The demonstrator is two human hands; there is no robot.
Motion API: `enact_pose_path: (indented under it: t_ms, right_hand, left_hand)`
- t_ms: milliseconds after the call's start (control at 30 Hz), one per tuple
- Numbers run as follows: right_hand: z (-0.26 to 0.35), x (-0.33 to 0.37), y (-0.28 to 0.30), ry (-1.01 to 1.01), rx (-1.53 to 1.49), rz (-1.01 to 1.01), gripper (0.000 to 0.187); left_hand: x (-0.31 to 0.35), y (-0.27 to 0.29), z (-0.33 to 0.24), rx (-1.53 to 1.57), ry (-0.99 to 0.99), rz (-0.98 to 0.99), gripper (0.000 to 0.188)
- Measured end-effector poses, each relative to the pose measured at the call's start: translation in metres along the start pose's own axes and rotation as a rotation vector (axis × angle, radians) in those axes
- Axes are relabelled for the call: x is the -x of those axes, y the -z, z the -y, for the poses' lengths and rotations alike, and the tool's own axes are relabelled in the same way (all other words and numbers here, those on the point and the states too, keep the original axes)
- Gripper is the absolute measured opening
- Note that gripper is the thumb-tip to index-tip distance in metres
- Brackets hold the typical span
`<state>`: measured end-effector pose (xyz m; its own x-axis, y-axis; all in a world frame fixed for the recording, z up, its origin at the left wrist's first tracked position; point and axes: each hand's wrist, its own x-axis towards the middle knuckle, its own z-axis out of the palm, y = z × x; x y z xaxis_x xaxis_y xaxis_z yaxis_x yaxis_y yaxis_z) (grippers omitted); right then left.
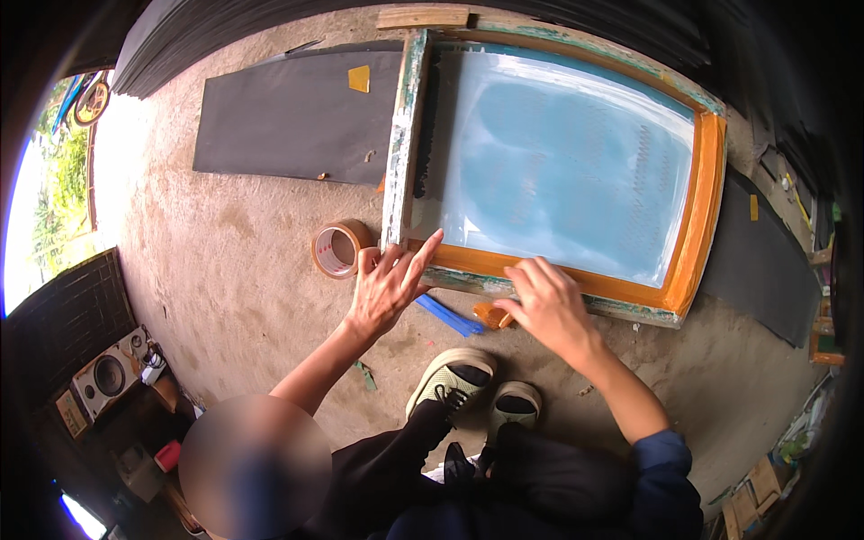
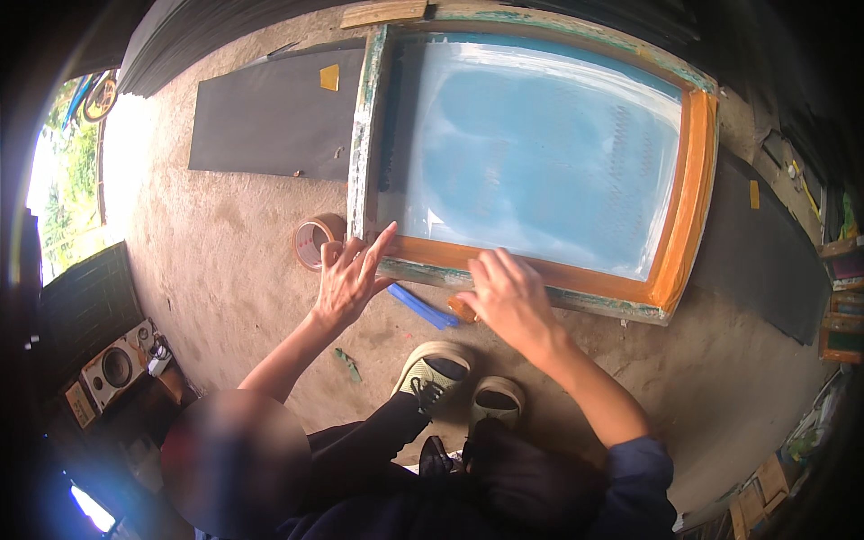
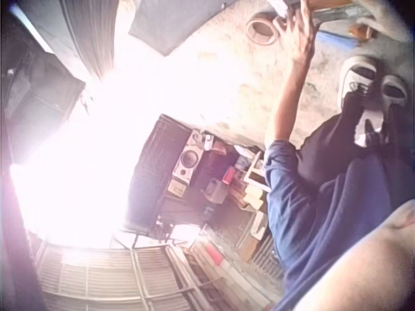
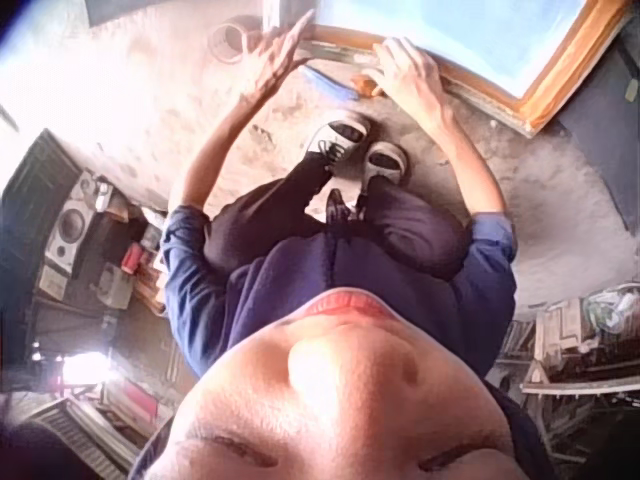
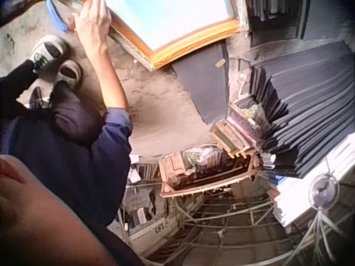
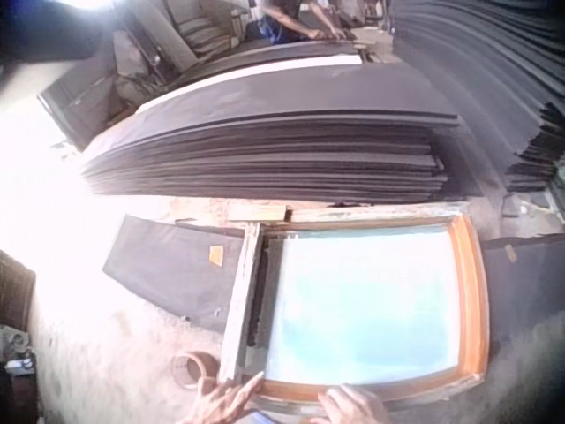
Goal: The person sits on the floor and applies orange tape to the edges of a rectangular frame containing a translucent sheet. They repeatedly measure, cut, and smooth the tape along each side of the frame.
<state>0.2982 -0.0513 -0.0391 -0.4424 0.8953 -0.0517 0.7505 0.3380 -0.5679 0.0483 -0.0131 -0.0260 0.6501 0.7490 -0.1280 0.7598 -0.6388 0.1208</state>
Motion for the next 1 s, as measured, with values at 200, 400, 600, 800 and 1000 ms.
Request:
enact_pose_path:
  t_ms: [200,400,600,800,1000]
  right_hand:
    - [0.022,-0.027,0.001,0.018,-0.112,0.02,0.038]
    - [0.026,-0.019,0.007,-0.064,-0.006,0.06,0.034]
    - [0.063,-0.08,-0.04,0.079,-0.088,0.013,0.023]
    - [0.068,-0.089,-0.049,0.026,-0.29,-0.045,0.02]
    - [0.071,-0.084,-0.046,-0.033,-0.344,0.028,0.024]
  left_hand:
    - [0.021,-0.008,0.014,-0.001,0.208,-0.196,0.108]
    - [0.027,-0.008,0.026,0.487,0.391,-0.21,0.106]
    - [0.022,-0.009,0.024,0.547,0.343,-0.243,0.102]
    - [0.032,0.0,0.036,0.73,0.293,-0.253,0.088]
    - [0.089,-0.034,0.054,0.16,0.5,-0.334,0.05]
